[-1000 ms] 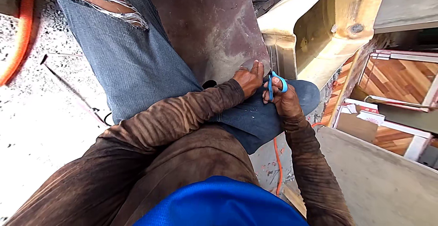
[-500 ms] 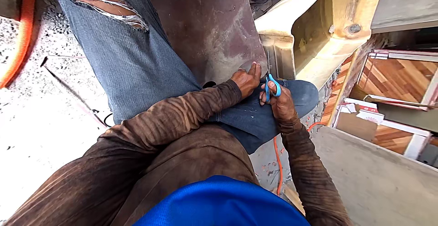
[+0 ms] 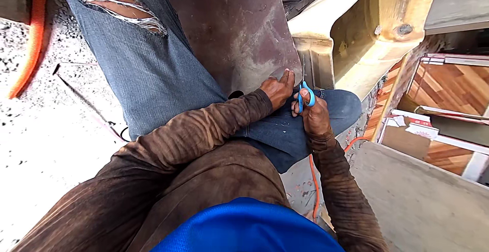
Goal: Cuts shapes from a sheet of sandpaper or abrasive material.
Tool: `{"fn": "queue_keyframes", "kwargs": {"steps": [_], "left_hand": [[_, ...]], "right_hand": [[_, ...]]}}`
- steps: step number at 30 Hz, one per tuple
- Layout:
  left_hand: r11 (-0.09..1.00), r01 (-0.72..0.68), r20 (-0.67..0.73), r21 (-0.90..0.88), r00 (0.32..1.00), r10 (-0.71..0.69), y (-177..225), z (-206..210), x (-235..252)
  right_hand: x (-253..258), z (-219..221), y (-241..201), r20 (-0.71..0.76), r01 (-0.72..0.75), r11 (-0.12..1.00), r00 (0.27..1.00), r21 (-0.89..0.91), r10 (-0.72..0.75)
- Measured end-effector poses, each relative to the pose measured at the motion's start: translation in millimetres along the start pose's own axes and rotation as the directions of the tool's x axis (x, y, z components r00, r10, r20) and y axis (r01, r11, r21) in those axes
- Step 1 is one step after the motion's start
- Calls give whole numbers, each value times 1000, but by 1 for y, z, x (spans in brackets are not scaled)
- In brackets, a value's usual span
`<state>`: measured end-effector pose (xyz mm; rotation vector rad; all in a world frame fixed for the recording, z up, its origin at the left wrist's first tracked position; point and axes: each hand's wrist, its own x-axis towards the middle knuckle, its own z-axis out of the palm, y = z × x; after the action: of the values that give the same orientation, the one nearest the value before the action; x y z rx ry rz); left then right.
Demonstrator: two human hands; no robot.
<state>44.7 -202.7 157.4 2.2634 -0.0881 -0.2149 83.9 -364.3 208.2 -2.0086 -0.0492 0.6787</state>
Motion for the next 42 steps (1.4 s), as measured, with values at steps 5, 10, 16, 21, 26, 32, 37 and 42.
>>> {"fn": "queue_keyframes", "kwargs": {"steps": [5,10,16,21,26,32,37,42], "left_hand": [[1000,-11,-2,-4,1000,11,-3,5,3],[1000,-16,14,-4,1000,16,-7,6,5],[1000,-18,15,-22,1000,18,-8,6,4],[1000,-21,14,2,1000,21,-4,4,-1],[998,-55,-5,-21,998,55,-15,16,6],[998,-51,-19,-30,999,50,-15,16,5],[999,-47,-42,-12,998,46,-14,13,2],[998,-57,-28,-28,998,56,-18,13,2]], "right_hand": [[-1,1,1,3,14,1000,1000,-22,-14],[11,-6,-7,67,-110,994,992,-19,111],[9,-7,-10,63,-85,996,994,-30,87],[6,-9,-4,56,-19,997,998,-74,23],[6,-12,-5,60,-30,999,998,-41,33],[11,-12,-12,83,-120,991,989,-54,124],[14,-12,-15,86,-107,985,989,-136,119],[7,-12,-9,60,-8,995,998,-102,15]]}}
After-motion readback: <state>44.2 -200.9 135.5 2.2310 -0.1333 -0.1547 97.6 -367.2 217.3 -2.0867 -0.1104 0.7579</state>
